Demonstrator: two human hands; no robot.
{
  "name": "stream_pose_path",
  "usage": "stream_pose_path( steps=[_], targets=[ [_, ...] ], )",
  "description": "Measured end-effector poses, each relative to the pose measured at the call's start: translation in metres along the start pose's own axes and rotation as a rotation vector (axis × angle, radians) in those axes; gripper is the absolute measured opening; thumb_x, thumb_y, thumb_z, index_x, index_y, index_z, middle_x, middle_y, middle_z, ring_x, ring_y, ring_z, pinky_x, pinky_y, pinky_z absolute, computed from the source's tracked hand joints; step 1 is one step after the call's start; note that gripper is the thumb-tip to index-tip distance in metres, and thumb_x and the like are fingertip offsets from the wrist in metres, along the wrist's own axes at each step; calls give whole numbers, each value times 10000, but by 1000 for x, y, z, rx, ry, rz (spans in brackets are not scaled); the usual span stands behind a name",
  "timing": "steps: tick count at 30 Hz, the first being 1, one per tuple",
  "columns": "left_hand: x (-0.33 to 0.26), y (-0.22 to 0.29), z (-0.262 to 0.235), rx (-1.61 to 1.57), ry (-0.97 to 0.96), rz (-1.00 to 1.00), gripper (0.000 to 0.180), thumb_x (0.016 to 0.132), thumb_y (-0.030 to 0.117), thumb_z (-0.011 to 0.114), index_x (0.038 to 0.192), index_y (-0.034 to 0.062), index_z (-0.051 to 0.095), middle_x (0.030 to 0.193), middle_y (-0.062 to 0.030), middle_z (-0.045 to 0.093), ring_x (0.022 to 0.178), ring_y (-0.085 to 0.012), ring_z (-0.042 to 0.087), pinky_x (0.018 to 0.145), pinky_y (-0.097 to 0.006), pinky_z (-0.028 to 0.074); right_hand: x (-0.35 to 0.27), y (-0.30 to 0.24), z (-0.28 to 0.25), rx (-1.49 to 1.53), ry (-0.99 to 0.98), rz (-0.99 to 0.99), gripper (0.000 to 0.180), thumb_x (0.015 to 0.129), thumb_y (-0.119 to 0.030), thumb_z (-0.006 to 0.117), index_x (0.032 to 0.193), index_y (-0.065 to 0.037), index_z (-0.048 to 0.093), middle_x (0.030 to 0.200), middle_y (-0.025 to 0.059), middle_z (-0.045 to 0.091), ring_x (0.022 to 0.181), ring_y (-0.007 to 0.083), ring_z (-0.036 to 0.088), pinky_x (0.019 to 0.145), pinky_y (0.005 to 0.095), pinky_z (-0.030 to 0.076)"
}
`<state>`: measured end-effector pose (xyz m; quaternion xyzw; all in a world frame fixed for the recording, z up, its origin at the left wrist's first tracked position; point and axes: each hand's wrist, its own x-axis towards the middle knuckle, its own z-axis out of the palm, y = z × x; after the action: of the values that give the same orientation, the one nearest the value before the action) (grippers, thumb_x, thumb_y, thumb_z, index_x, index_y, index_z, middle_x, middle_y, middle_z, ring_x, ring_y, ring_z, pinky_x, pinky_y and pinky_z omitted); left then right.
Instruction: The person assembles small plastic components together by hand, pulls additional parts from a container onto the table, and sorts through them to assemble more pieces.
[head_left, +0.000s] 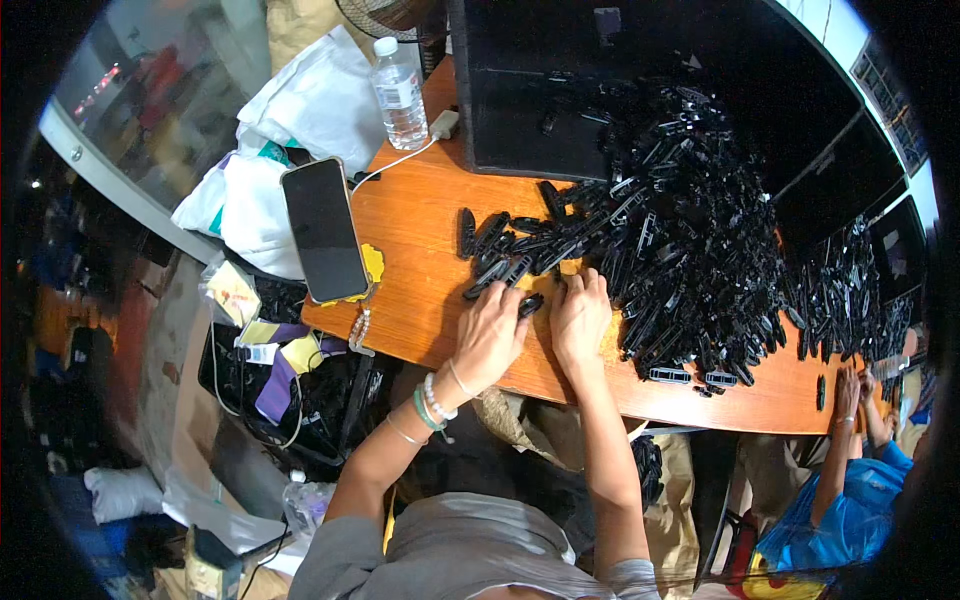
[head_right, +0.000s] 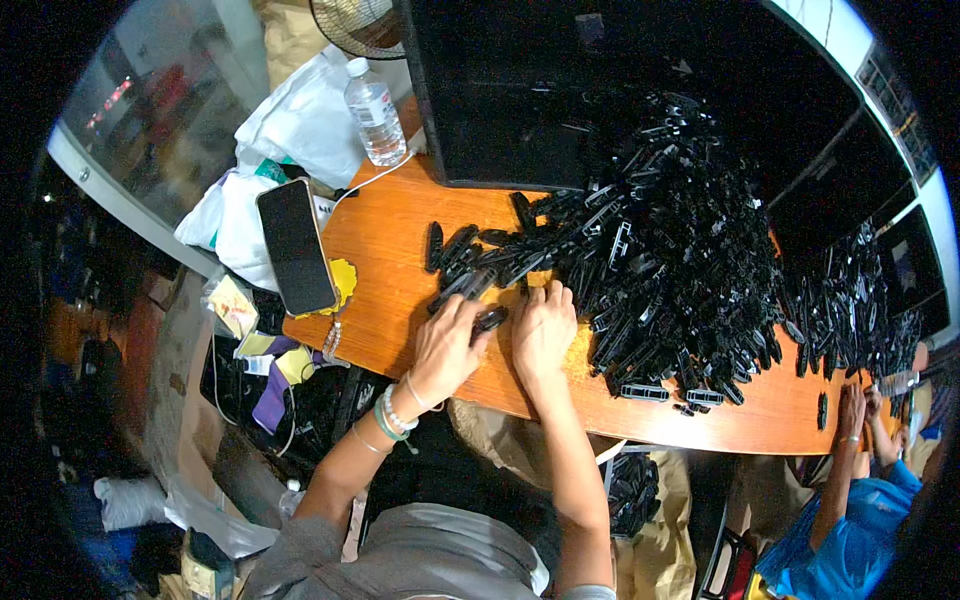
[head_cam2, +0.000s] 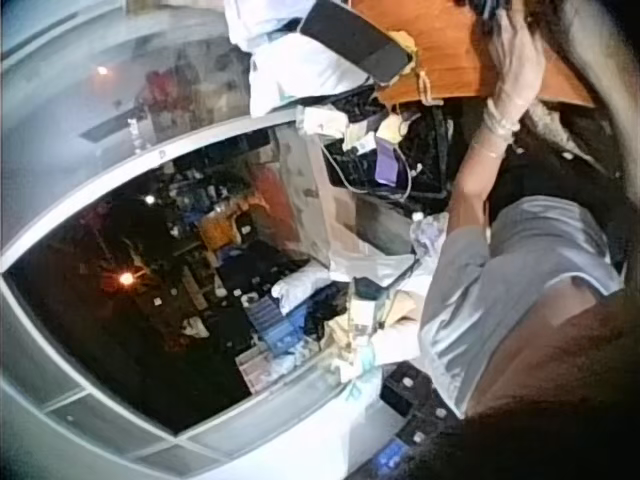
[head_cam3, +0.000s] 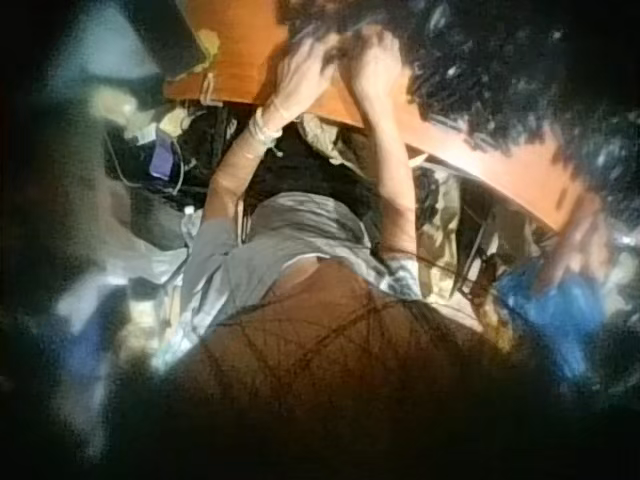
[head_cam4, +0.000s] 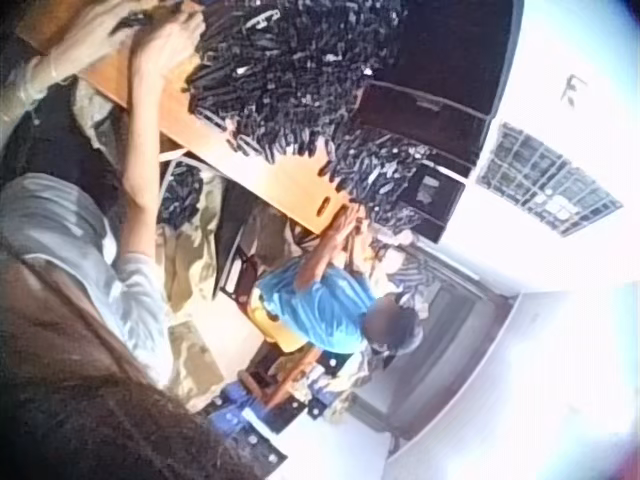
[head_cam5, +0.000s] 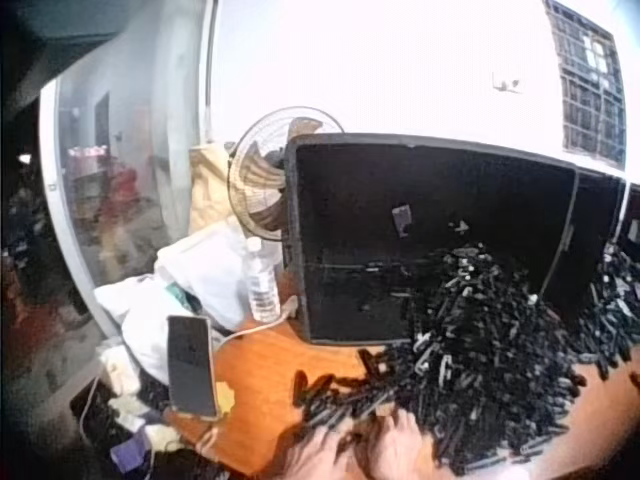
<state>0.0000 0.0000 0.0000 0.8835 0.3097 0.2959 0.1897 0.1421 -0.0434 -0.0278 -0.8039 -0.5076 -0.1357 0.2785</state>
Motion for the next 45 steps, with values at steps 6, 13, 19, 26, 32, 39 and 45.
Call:
stream_pose_path(
  steps=[6,13,19,26,32,39,45],
  targets=[
    [-14,2,0,42,5,-55,256,731,90,721,927,-24,601,855,-153,556,819,-331,591,689,-418,487,-5,2,1,22,67,67,87,743,-95,608,756,-16,573,871,147,542,836,314,558,671,398,481],
    [-34,-3,1,-546,49,-283,196,786,44,701,938,0,585,747,-51,598,629,-139,568,560,-280,467,-12,3,-11,29,43,78,141,789,-125,652,776,-9,573,830,150,557,744,309,586,624,403,483],
    [-39,3,-20,-948,-237,-493,228,807,-12,680,1028,2,623,788,-19,632,631,-44,560,541,-185,469,-45,-12,-79,868,-122,36,182,751,65,662,926,16,675,861,134,636,802,225,616,708,307,492],
    [-37,14,-28,-1159,-340,-479,257,832,-40,637,1078,-76,570,824,-111,651,698,-183,679,569,-250,560,-57,-13,-85,814,-69,-120,217,713,88,656,920,26,672,871,124,624,786,248,603,684,318,492],
    [-34,17,-29,-1206,-404,-523,255,841,-44,623,1082,-96,556,850,-145,653,745,-228,690,612,-271,579,-62,-15,-83,856,26,-136,239,684,113,658,908,30,654,856,127,614,741,254,593,653,318,493],
    [-34,14,-24,-1268,-406,-504,217,852,-19,624,1055,-77,572,834,-117,649,712,-174,673,617,-260,569,-64,-12,-89,641,3,-255,241,687,108,651,913,26,653,866,119,610,771,242,587,668,311,477],
    [-43,27,-19,-1080,-337,-340,121,858,-3,617,976,-25,601,779,-6,609,662,-35,564,566,-178,474,-79,-1,-95,855,-211,107,279,721,-19,720,989,22,655,913,118,614,791,226,591,704,325,485]
  ],
)
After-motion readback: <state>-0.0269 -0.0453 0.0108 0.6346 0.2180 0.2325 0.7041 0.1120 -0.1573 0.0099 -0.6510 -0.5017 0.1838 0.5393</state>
